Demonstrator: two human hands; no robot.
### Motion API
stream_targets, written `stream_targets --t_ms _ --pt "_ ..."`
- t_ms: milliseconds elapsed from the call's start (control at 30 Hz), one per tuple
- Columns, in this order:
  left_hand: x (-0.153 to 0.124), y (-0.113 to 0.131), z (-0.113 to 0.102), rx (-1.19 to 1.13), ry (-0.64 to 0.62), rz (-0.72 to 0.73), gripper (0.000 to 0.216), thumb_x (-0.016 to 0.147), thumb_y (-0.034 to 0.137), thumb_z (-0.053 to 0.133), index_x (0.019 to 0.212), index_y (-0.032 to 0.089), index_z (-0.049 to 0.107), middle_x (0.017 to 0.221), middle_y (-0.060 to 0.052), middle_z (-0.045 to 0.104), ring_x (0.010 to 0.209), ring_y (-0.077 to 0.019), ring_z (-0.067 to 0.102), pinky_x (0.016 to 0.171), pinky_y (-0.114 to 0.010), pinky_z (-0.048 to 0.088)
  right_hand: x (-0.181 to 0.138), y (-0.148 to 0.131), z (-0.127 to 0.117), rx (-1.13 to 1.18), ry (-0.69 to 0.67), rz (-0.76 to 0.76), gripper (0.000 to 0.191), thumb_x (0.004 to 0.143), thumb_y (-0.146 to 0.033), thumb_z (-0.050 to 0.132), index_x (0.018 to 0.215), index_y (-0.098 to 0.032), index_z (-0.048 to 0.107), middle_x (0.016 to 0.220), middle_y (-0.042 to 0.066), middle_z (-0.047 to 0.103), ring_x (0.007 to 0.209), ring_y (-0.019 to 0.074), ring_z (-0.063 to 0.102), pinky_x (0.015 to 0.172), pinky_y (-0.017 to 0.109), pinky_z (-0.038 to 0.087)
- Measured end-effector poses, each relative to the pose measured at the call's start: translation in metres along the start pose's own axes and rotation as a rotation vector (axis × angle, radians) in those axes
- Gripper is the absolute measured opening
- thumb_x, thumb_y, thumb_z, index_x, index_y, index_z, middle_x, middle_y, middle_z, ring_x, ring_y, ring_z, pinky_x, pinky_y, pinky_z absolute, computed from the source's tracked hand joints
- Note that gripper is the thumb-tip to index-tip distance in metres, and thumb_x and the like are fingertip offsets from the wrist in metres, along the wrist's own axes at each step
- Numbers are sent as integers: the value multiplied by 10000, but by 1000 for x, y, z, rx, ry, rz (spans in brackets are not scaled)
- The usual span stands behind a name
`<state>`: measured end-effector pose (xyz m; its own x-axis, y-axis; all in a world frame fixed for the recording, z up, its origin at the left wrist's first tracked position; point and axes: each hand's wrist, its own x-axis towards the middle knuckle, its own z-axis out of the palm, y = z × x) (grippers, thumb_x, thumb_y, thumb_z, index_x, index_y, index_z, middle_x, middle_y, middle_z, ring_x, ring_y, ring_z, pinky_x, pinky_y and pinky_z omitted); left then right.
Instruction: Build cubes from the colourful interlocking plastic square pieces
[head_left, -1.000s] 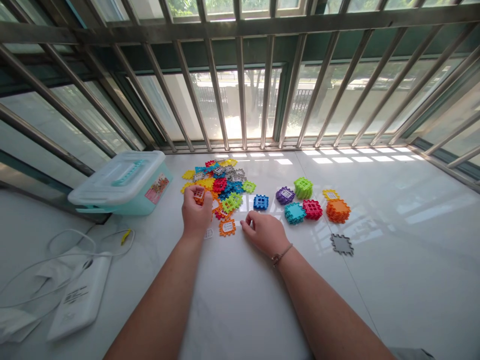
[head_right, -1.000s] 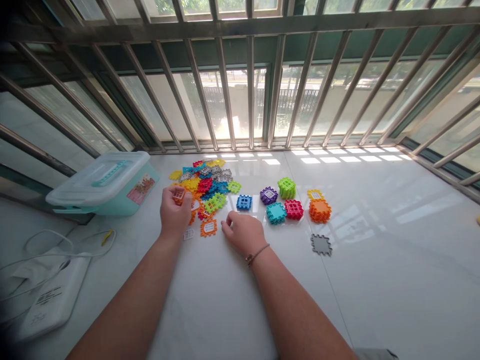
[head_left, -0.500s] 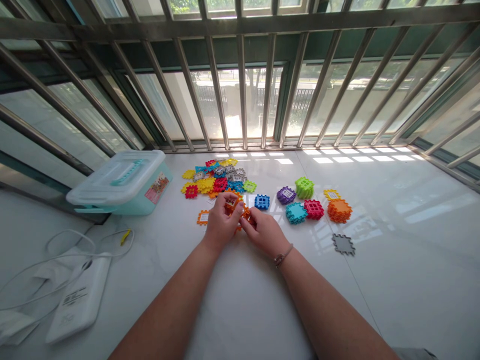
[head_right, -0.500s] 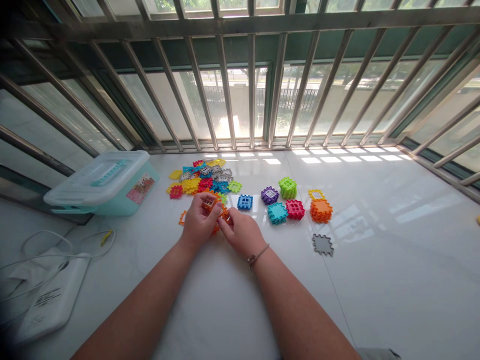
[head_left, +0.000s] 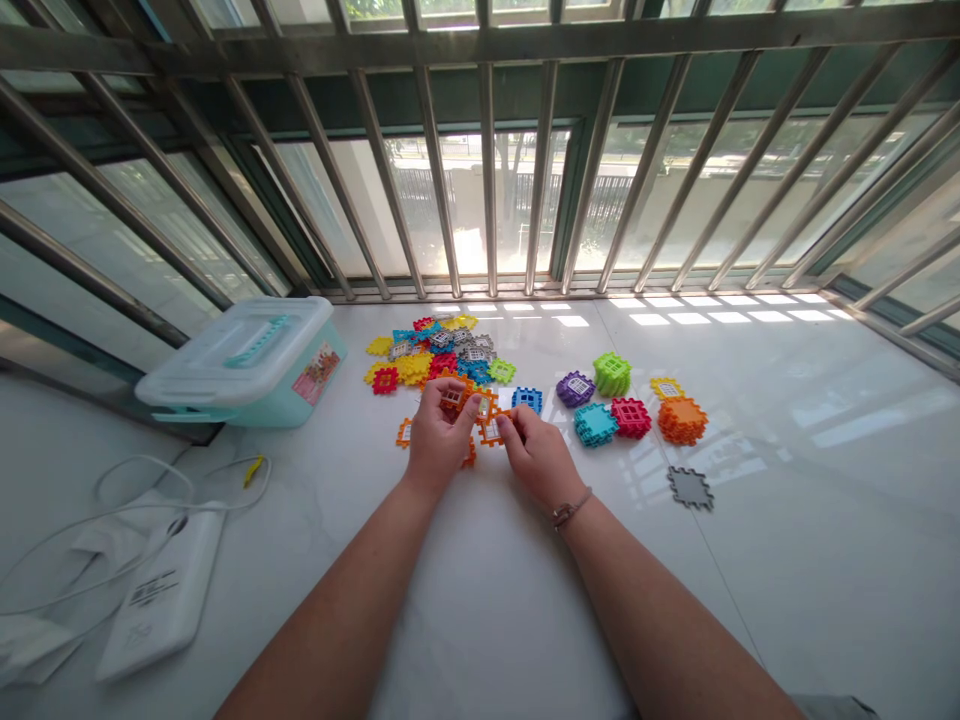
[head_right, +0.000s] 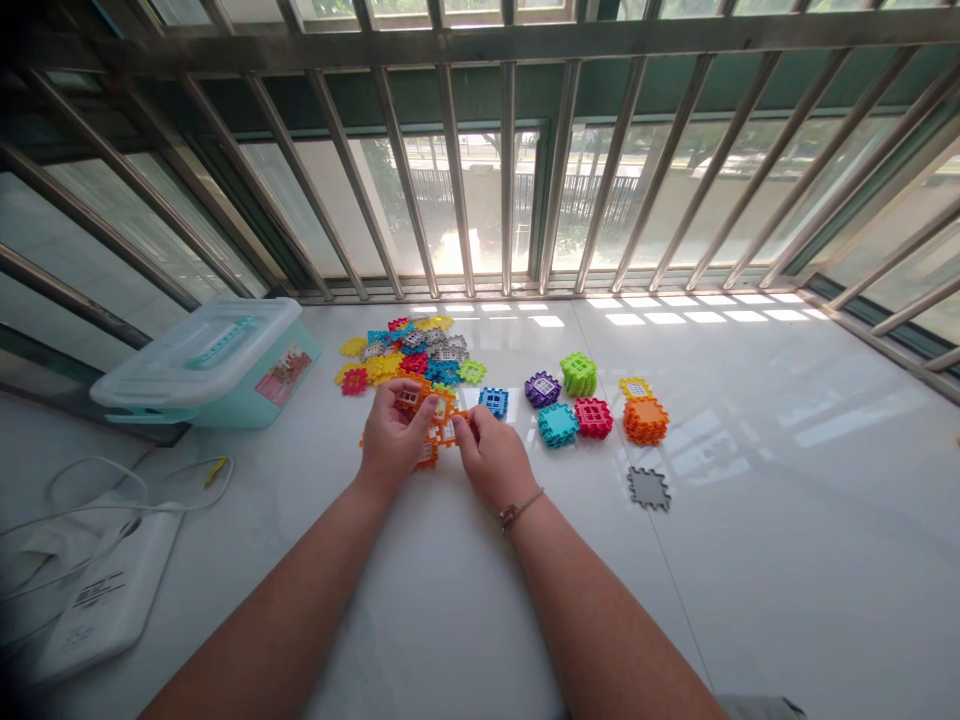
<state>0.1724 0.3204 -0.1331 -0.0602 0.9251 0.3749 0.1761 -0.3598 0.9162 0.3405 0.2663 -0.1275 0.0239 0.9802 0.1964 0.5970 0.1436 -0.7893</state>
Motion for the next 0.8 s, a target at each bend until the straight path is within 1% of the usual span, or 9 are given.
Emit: stream_targets --t_ms 133,200,267,367,467,533,600,667,800 --pt "4 2 -2 33 114 -48 310 955 473 765 1089 238 613 912 1 668 752 -145 668 704 -255 570 1 0 -2 -19 23 24 364 1118 -524 378 924 -258 533 740 -8 634 664 183 594 633 294 330" --pt "6 1 -3 47 120 -86 281 965 468 744 1079 234 639 917 -5 686 749 -149 680 685 -252 577 1 -1 -2 -10 31 18 367 1118 -527 363 942 -257 538 752 -7 637 664 183 593 635 293 336" --pt "7 0 -3 36 80 -112 264 967 463 734 1078 232 675 936 -10 706 753 -148 686 684 -251 588 1 -1 -1 16 37 3 349 1113 -528 384 971 -254 548 758 -12 635 665 180 591 635 289 342" --pt "5 -1 -2 7 -53 -112 288 987 499 704 1080 228 729 966 -22 741 756 -152 702 702 -266 606 0 -1 -1 58 49 -22 309 1094 -526 459 1026 -246 569 759 -23 632 667 173 591 639 281 357" --pt "1 -1 -2 48 -201 -30 334 1019 536 659 1026 221 770 906 -32 759 729 -160 718 700 -278 595 0 0 0 64 91 -27 289 1074 -514 514 1103 -235 585 760 -28 627 666 168 593 641 276 379" --pt "-1 -1 -2 74 -262 17 344 1026 539 654 1008 220 782 896 -43 768 705 -161 718 685 -286 585 1 2 0 65 137 -15 303 1062 -506 540 1167 -226 583 762 -28 624 664 169 596 640 278 398" --pt "-2 -1 -2 81 -278 23 347 1020 547 665 1017 224 791 911 -54 780 684 -165 715 663 -293 583 1 4 0 63 186 4 338 1050 -504 567 1230 -218 574 814 -12 646 698 174 617 662 282 431" --pt "-2 -2 -2 88 -275 7 348 1007 556 682 1018 229 802 903 -56 786 665 -169 714 637 -297 579 2 5 0 42 233 12 366 1043 -500 588 1269 -213 569 929 24 676 766 180 641 710 292 468" --pt "-2 1 -2 120 -297 30 323 992 542 703 973 240 817 828 -32 766 648 -166 696 623 -292 558 3 5 -1 1 293 -24 337 1060 -468 566 1257 -196 587 1141 97 673 813 178 633 803 329 512"
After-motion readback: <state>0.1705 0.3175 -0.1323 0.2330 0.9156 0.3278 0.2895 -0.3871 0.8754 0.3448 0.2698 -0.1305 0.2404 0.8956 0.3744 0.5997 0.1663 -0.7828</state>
